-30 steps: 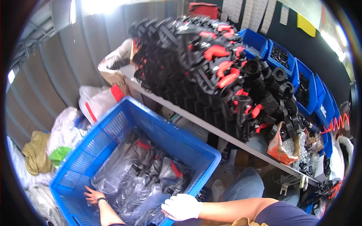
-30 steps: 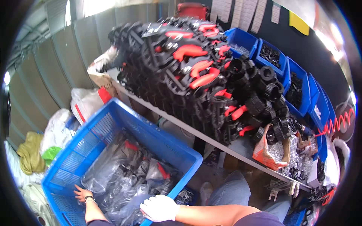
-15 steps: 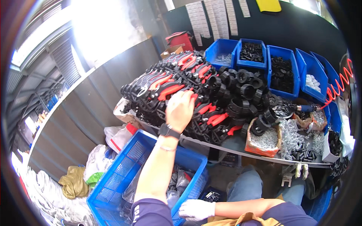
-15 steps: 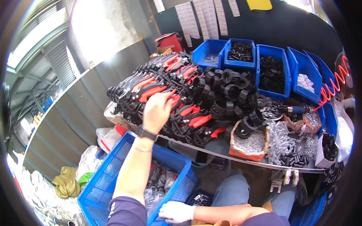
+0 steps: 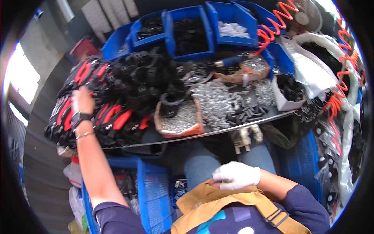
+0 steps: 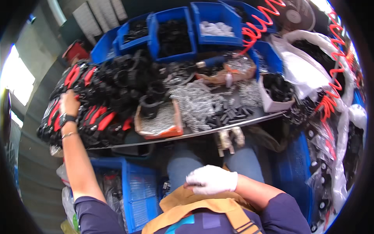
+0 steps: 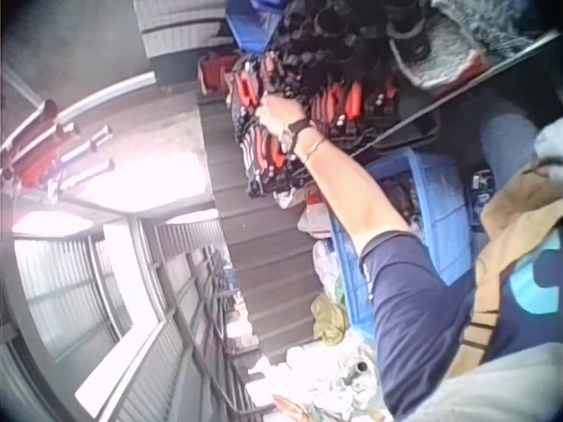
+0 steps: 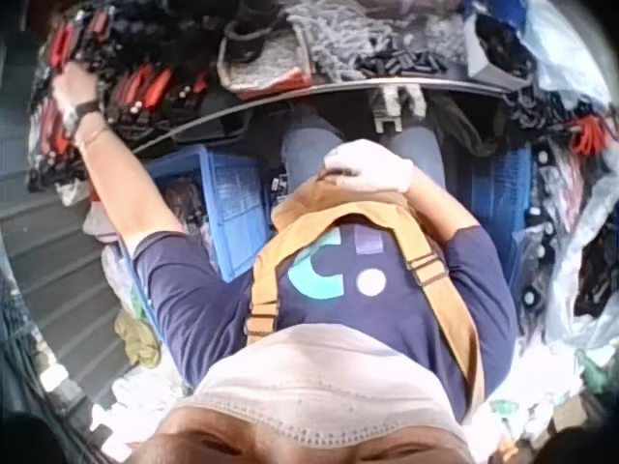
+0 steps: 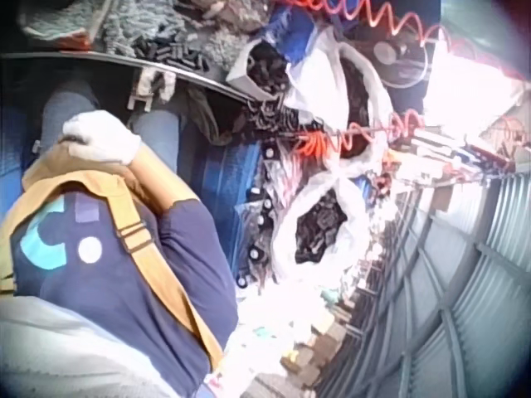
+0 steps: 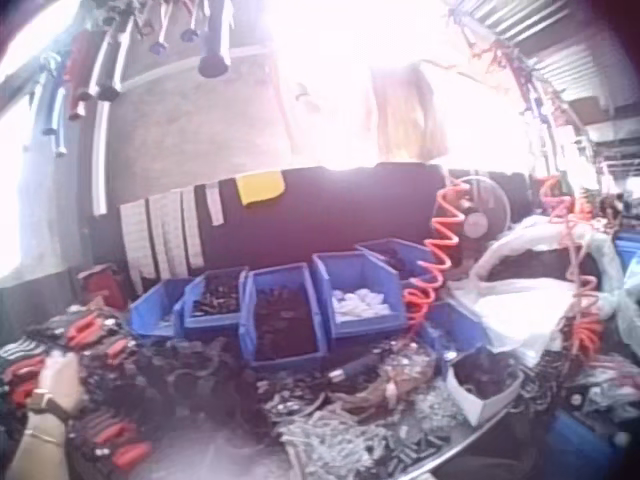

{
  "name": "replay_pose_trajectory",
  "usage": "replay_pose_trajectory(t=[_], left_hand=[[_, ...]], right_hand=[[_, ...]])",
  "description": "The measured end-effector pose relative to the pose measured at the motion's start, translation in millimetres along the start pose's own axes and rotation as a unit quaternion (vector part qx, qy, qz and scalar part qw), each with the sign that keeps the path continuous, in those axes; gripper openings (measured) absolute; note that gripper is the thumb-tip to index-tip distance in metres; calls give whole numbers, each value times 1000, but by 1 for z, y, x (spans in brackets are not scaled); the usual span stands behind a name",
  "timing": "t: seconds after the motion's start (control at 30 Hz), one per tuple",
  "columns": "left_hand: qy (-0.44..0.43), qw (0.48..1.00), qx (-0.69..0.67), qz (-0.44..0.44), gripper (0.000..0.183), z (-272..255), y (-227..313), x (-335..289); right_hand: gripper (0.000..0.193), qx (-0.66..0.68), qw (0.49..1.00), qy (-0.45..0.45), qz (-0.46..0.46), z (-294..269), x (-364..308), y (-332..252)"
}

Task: The person assembles black plastic components and metal rods using an air screwdriver and pliers at a workstation.

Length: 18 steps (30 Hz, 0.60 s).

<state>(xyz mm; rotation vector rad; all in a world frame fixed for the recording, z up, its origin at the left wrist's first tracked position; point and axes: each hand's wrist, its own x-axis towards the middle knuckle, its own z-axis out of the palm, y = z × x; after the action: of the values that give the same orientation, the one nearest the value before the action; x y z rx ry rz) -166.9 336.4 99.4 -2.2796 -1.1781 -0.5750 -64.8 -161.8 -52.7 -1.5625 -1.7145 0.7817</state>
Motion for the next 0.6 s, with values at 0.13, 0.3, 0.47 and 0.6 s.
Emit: replay_pose_trajectory(t=[0.13, 0.3, 0.47, 0.6], left_hand=[[294, 937, -179, 58, 49, -50, 34, -48], [69, 445, -892, 26, 77, -128, 147, -186], [-254, 168, -950, -74, 68, -104, 208, -293], [-381, 26, -917, -116, 55, -100, 265, -312]], right_hand=[[18, -117, 945, 256, 165, -52, -35, 18], [6, -329, 783, 457, 265, -115, -92, 88], [23, -345, 774, 389, 362, -129, -65, 108], [27, -362, 741, 362, 435, -131, -47, 108]])
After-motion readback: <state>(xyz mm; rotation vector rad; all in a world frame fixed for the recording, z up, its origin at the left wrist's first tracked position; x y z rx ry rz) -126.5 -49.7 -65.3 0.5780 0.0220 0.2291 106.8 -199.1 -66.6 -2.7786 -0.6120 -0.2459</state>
